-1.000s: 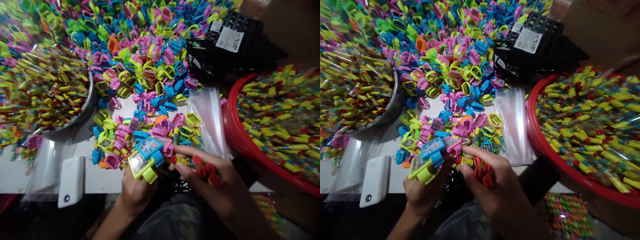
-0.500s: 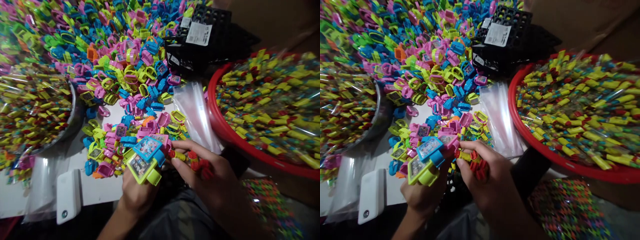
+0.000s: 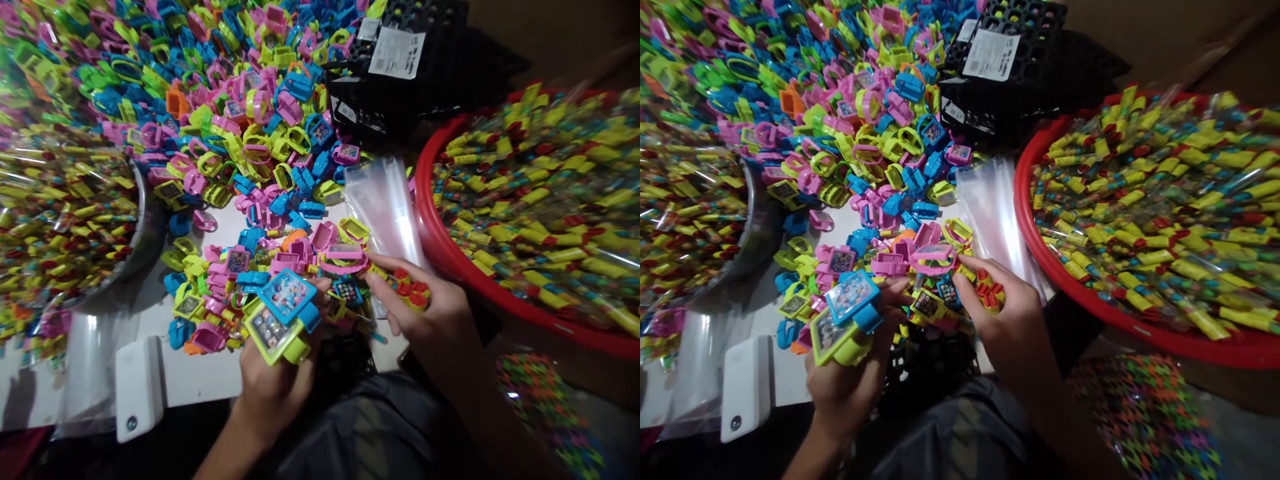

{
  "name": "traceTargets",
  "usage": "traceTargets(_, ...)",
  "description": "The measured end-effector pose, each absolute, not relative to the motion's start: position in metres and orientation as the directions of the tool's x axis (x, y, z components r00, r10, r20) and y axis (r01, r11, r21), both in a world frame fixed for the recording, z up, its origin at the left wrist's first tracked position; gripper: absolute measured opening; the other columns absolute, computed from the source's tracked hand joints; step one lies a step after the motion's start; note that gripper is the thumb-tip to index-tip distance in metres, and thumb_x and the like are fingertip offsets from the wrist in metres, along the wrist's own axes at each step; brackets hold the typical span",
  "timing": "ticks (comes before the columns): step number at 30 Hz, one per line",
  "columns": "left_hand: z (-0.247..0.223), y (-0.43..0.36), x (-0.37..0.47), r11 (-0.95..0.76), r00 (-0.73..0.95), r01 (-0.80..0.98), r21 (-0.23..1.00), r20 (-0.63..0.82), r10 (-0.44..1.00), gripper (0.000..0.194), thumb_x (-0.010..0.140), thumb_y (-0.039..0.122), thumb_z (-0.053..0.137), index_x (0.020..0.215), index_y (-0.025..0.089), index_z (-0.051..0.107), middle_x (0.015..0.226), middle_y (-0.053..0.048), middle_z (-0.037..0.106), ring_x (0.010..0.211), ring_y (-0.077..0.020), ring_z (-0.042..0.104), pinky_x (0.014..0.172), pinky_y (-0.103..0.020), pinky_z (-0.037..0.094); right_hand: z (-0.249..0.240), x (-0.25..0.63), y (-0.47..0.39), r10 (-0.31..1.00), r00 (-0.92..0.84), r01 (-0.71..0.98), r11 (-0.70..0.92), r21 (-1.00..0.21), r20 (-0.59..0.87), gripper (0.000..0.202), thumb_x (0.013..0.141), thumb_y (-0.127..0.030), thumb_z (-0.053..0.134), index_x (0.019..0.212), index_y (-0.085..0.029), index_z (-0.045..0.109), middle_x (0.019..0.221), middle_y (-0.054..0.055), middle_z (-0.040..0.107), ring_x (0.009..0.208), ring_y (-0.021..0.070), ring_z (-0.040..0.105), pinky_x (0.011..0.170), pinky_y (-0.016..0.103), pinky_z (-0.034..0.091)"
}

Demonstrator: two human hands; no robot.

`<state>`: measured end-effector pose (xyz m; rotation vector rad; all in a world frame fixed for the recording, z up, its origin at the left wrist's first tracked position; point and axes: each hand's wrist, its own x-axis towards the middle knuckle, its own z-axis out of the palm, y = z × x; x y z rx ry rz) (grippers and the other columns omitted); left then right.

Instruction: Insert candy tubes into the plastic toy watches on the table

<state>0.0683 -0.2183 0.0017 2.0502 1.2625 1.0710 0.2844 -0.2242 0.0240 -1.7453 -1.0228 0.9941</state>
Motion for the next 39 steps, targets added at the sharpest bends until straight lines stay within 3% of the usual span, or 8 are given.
traceTargets(5,0.021,-0.211,0.079,-0.378,0.336,0.391,0.839,0.252,0.907,0.024,0.107,0.017,0.062,0.124,0.025,0.078,0.117,-0.006,0.084,0.107,-0.0195,0.081,0.101,-0.028,0.06,0.032,0.292,-0.228,0.931,0.322,0.631,-0.074,-0.773,0.174,0.021,0.108,-0.03,0.064,0.117,-0.018,0.078,0.124,0.012,0.08,0.12,0.0286,0.073,0.113,0.043,0.051)
traceTargets(13,0.02,-0.212,0.077,-0.364,0.327,0.363,0.858,0.248,0.912,0.018,0.108,0.018,0.062,0.1,0.019,0.078,0.083,0.0,0.08,0.074,-0.0113,0.076,0.079,-0.019,0.058,0.051,0.275,-0.235,0.826,0.564,0.522,-0.346,-0.779,0.011,0.022,0.1,-0.048,0.074,0.096,-0.027,0.072,0.082,0.001,0.076,0.071,0.0219,0.069,0.072,0.036,0.052)
traceTargets(16,0.015,-0.214,0.072,-0.441,0.333,0.367,0.819,0.327,0.884,0.015,0.106,0.016,0.066,0.1,0.02,0.079,0.085,0.0,0.081,0.075,-0.0117,0.077,0.076,-0.019,0.059,0.052,0.271,-0.233,0.905,0.382,0.363,-0.335,-0.869,-0.189,0.025,0.098,-0.051,0.075,0.102,-0.027,0.076,0.077,-0.002,0.074,0.067,0.019,0.068,0.066,0.031,0.053)
traceTargets(21,0.01,-0.218,0.062,-0.559,0.327,0.463,0.687,0.454,0.829,0.015,0.102,0.011,0.067,0.108,0.022,0.076,0.092,-0.002,0.083,0.088,-0.0156,0.081,0.081,-0.022,0.06,0.048,0.264,-0.233,0.966,0.018,0.226,-0.257,-0.94,-0.26,0.035,0.105,-0.053,0.07,0.13,-0.031,0.081,0.128,0.003,0.081,0.124,0.0263,0.074,0.108,0.037,0.056)
traceTargets(26,0.007,-0.222,0.057,-0.629,0.345,0.576,0.523,0.542,0.766,0.018,0.1,0.008,0.058,0.101,0.021,0.071,0.084,-0.002,0.081,0.072,-0.017,0.077,0.071,-0.025,0.059,0.043,0.257,-0.234,0.953,-0.028,0.22,-0.288,-0.932,-0.301,0.028,0.111,-0.05,0.063,0.112,-0.028,0.08,0.077,-0.002,0.071,0.069,0.0148,0.068,0.063,0.023,0.053)
traceTargets(28,0.004,-0.222,0.056,-0.629,0.325,0.596,0.499,0.566,0.758,0.017,0.1,0.009,0.057,0.096,0.02,0.07,0.077,-0.002,0.078,0.067,-0.0171,0.074,0.065,-0.025,0.057,0.041,0.256,-0.235,0.966,-0.001,0.266,-0.25,-0.931,-0.259,0.026,0.112,-0.047,0.062,0.109,-0.027,0.077,0.079,-0.002,0.071,0.073,0.0147,0.069,0.066,0.022,0.052)
traceTargets(35,-0.014,-0.221,0.042,-0.28,0.023,0.405,0.87,0.297,0.955,0.019,0.108,0.024,0.063,0.119,0.022,0.078,0.107,-0.007,0.083,0.089,-0.0201,0.08,0.088,-0.033,0.065,0.028,0.255,-0.261,0.983,-0.12,0.478,-0.068,-0.876,-0.142,0.016,0.112,-0.029,0.059,0.113,-0.028,0.075,0.094,-0.003,0.081,0.082,0.0144,0.078,0.07,0.02,0.055)
traceTargets(39,-0.021,-0.226,0.038,-0.268,-0.022,0.278,0.922,0.285,0.958,0.022,0.111,0.025,0.057,0.112,0.021,0.079,0.111,-0.008,0.082,0.103,-0.0241,0.08,0.094,-0.037,0.066,0.001,0.249,-0.285,0.958,-0.28,0.655,0.149,-0.741,-0.054,0.03,0.108,-0.013,0.05,0.126,-0.019,0.073,0.101,0.005,0.086,0.082,0.0214,0.084,0.069,0.028,0.062)
